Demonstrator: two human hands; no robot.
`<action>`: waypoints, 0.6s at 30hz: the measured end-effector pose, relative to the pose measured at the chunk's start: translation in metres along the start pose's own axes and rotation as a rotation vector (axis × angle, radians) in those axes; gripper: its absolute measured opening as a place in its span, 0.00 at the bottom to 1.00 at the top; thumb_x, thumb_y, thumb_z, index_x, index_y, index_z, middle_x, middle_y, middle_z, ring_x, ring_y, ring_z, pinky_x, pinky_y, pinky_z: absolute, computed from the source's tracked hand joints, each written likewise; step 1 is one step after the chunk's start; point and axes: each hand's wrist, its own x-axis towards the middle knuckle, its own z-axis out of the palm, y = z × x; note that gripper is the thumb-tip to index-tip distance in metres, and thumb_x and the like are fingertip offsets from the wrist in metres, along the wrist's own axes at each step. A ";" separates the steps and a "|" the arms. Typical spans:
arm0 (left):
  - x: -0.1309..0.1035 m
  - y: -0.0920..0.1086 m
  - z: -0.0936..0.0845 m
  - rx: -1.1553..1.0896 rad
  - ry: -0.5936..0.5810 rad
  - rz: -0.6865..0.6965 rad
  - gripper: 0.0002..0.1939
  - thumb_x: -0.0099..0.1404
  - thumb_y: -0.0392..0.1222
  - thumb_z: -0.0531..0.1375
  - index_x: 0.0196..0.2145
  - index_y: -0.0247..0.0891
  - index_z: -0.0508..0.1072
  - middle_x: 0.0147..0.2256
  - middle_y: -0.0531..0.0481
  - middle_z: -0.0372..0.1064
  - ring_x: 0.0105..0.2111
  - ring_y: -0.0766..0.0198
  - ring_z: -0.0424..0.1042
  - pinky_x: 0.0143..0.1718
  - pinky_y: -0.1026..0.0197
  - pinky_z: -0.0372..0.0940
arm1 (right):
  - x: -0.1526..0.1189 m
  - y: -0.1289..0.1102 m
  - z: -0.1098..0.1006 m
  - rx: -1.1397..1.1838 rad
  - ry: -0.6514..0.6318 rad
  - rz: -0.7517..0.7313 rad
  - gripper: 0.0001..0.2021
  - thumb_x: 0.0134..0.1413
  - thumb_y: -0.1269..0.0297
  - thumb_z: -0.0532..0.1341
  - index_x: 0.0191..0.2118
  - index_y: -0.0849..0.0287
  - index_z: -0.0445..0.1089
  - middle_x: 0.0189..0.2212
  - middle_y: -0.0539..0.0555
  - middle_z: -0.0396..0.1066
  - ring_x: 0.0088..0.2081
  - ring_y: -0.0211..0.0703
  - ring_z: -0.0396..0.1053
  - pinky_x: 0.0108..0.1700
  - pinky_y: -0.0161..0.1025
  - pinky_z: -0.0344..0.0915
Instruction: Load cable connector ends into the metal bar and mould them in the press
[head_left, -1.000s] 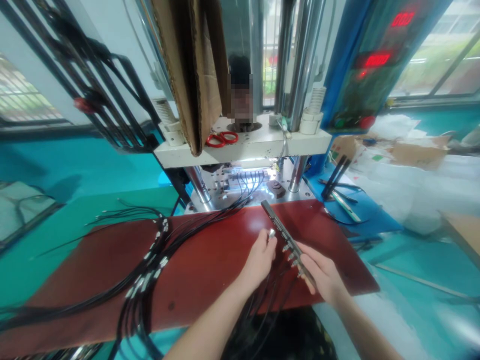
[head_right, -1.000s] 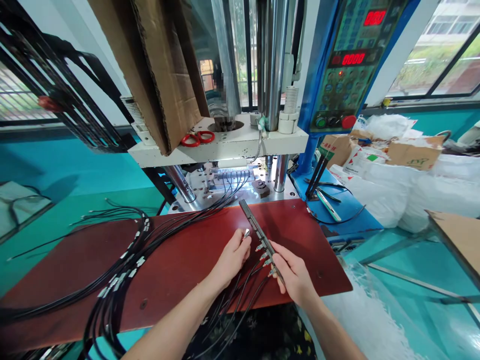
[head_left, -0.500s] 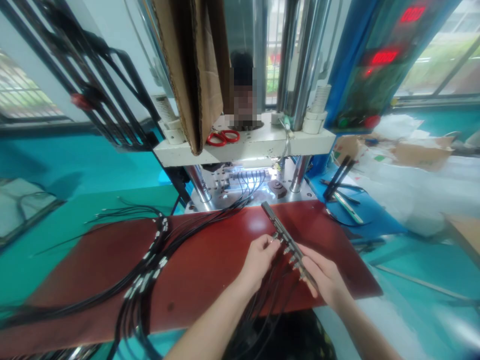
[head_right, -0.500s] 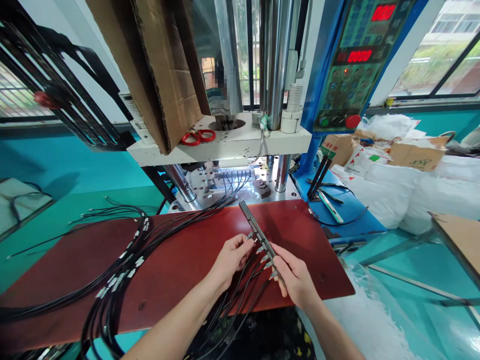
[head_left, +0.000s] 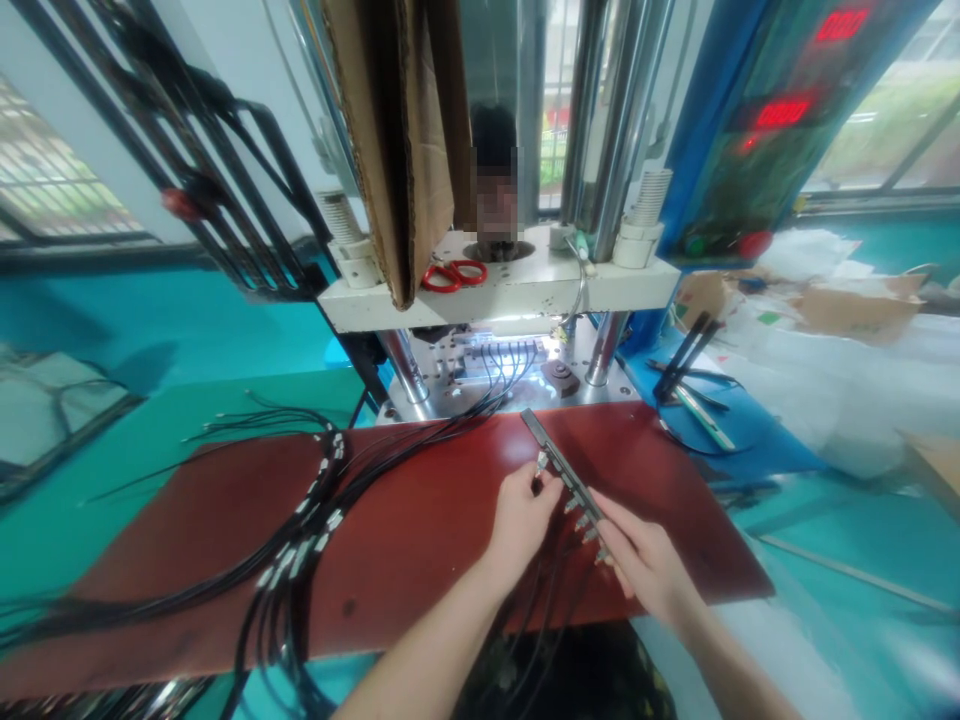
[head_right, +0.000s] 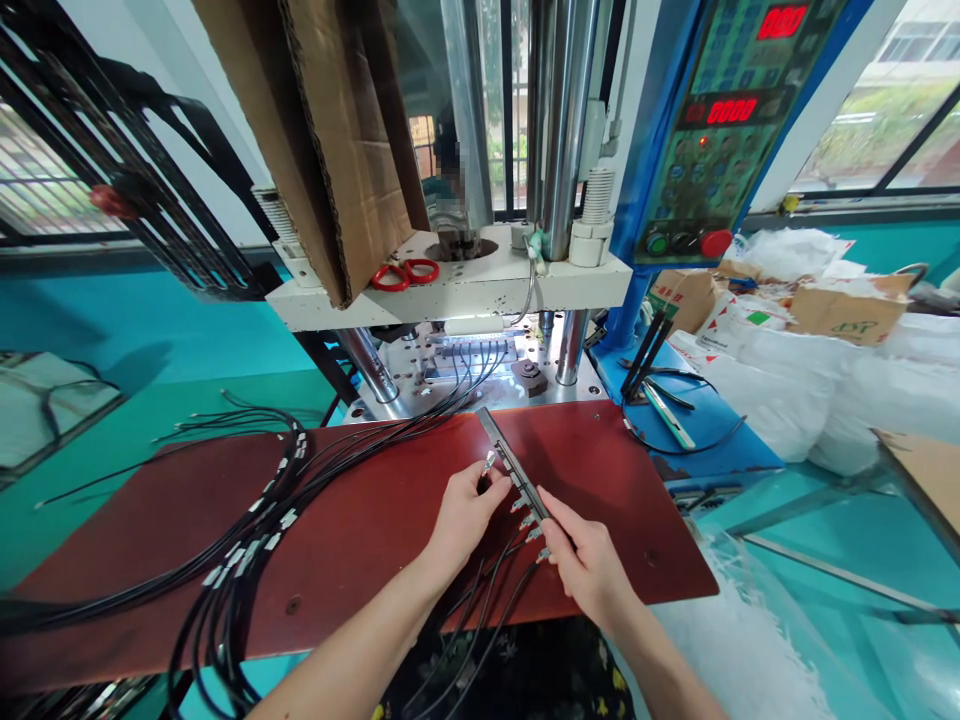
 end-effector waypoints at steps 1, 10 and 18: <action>0.000 -0.002 0.000 -0.018 0.002 -0.006 0.13 0.54 0.44 0.58 0.19 0.36 0.60 0.18 0.58 0.55 0.20 0.71 0.54 0.24 0.68 0.51 | 0.000 0.000 0.001 -0.023 -0.015 -0.017 0.25 0.56 0.52 0.51 0.55 0.61 0.59 0.13 0.45 0.59 0.12 0.33 0.56 0.15 0.31 0.57; 0.005 -0.011 -0.006 -0.084 0.042 -0.047 0.15 0.58 0.49 0.54 0.21 0.36 0.61 0.18 0.58 0.51 0.20 0.72 0.51 0.22 0.69 0.48 | -0.001 -0.003 0.001 0.166 0.076 0.097 0.25 0.52 0.51 0.54 0.51 0.64 0.63 0.16 0.47 0.65 0.11 0.30 0.54 0.13 0.30 0.51; 0.008 0.000 -0.011 -0.184 -0.038 -0.177 0.16 0.51 0.49 0.59 0.18 0.36 0.59 0.15 0.60 0.47 0.15 0.76 0.44 0.18 0.68 0.44 | 0.002 0.002 -0.006 0.104 -0.064 0.092 0.27 0.55 0.50 0.51 0.55 0.63 0.60 0.17 0.48 0.65 0.12 0.31 0.55 0.16 0.32 0.57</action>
